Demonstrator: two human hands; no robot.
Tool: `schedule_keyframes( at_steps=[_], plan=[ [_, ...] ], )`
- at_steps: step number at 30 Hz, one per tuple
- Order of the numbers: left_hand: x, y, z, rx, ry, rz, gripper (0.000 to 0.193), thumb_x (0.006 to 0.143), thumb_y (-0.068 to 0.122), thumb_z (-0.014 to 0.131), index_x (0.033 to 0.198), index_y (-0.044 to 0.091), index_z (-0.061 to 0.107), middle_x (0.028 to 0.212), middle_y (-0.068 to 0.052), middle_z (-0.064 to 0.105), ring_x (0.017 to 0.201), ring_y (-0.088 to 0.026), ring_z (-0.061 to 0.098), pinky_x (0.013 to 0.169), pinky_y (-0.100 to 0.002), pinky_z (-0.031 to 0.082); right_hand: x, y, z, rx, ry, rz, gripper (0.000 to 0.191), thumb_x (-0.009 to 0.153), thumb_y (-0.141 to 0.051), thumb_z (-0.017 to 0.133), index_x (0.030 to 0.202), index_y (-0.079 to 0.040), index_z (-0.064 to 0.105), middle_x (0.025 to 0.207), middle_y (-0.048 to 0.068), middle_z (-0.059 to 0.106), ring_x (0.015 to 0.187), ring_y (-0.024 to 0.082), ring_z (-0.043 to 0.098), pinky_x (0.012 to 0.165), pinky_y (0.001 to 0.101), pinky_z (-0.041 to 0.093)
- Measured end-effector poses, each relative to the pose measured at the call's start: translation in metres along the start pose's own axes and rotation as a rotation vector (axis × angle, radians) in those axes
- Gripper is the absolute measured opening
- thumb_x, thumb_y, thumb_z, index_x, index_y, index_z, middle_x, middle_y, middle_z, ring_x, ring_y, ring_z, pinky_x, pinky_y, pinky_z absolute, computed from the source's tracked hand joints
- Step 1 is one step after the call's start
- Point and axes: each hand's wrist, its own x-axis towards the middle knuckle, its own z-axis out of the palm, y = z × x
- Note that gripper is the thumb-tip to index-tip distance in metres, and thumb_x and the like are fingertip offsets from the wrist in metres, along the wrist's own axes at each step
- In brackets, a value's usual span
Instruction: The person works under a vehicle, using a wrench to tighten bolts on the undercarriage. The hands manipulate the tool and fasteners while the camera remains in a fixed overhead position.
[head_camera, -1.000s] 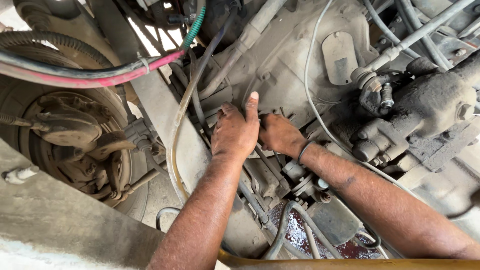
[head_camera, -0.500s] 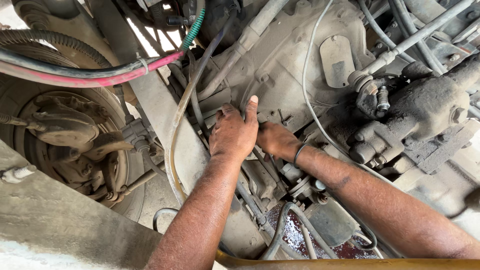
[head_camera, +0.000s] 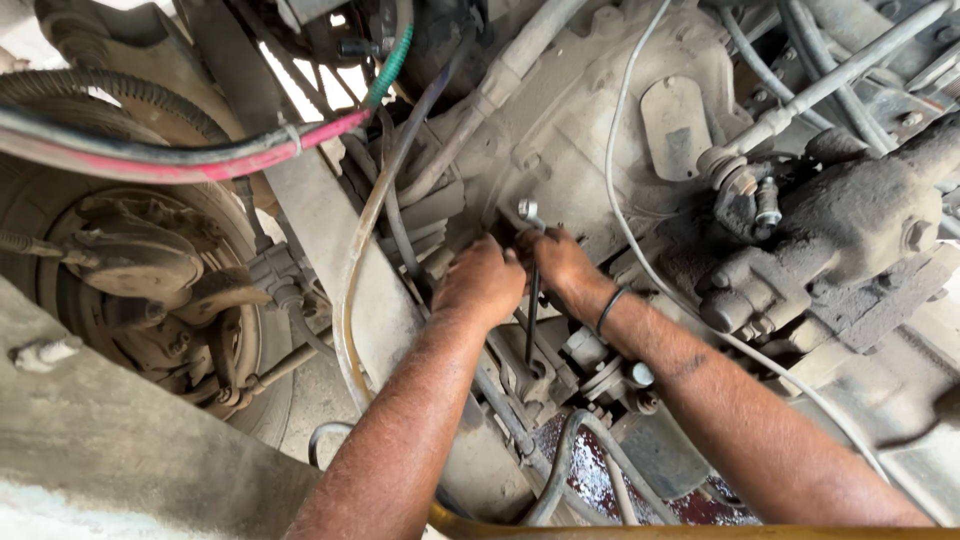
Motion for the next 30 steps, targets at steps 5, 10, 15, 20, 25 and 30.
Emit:
schedule_keyframes(
  at_steps=[5,10,15,20,25,30],
  plan=[
    [0.010,-0.001,0.001,0.152,0.002,0.023,0.039,0.095,0.028,0.066,0.131,0.013,0.060,0.134,-0.012,0.066,0.126,-0.029,0.062,0.107,-0.047,0.049,0.000,-0.001,-0.001,-0.011,-0.011,0.025,0.037,0.102,-0.023,0.043,0.107,0.008,0.063,0.087,0.019,0.072,0.068,0.029,0.071,0.060,0.0398,0.061],
    [0.022,-0.001,0.001,0.550,-0.008,0.146,0.026,0.102,0.016,0.059,0.122,0.011,0.073,0.129,-0.013,0.071,0.118,-0.030,0.069,0.096,-0.041,0.060,-0.005,-0.007,0.002,-0.051,-0.074,0.030,0.042,0.102,-0.025,0.041,0.108,0.010,0.062,0.085,0.022,0.075,0.069,0.031,0.075,0.061,0.0388,0.062],
    [0.032,0.000,0.001,0.664,-0.073,0.195,0.027,0.103,0.017,0.060,0.126,0.009,0.072,0.132,-0.013,0.069,0.119,-0.030,0.069,0.095,-0.042,0.060,-0.012,-0.017,0.004,-0.128,-0.089,0.005,0.044,0.101,-0.026,0.040,0.113,0.010,0.062,0.090,0.021,0.075,0.073,0.029,0.076,0.064,0.0374,0.064],
    [0.038,0.000,0.002,0.554,-0.104,0.278,0.027,0.100,0.019,0.062,0.124,0.014,0.074,0.134,-0.009,0.069,0.121,-0.027,0.068,0.101,-0.043,0.056,-0.017,-0.020,0.008,-0.148,0.005,0.005,0.044,0.102,-0.029,0.042,0.114,0.010,0.059,0.090,0.021,0.074,0.072,0.030,0.075,0.063,0.0387,0.063],
    [0.040,0.000,0.003,0.464,-0.197,0.162,0.029,0.100,0.022,0.063,0.126,0.014,0.071,0.135,-0.010,0.067,0.123,-0.027,0.066,0.102,-0.044,0.056,-0.020,-0.024,0.004,-0.186,-0.018,0.001,0.044,0.102,-0.028,0.045,0.110,0.012,0.061,0.090,0.021,0.075,0.074,0.029,0.077,0.065,0.0368,0.065],
    [0.040,0.000,0.003,0.458,-0.240,0.130,0.030,0.100,0.021,0.062,0.128,0.015,0.070,0.137,-0.010,0.066,0.124,-0.028,0.065,0.103,-0.044,0.055,-0.027,-0.028,0.003,-0.275,-0.035,-0.017,0.045,0.102,-0.030,0.045,0.103,0.010,0.065,0.085,0.019,0.076,0.072,0.027,0.078,0.065,0.0359,0.064]
  ],
)
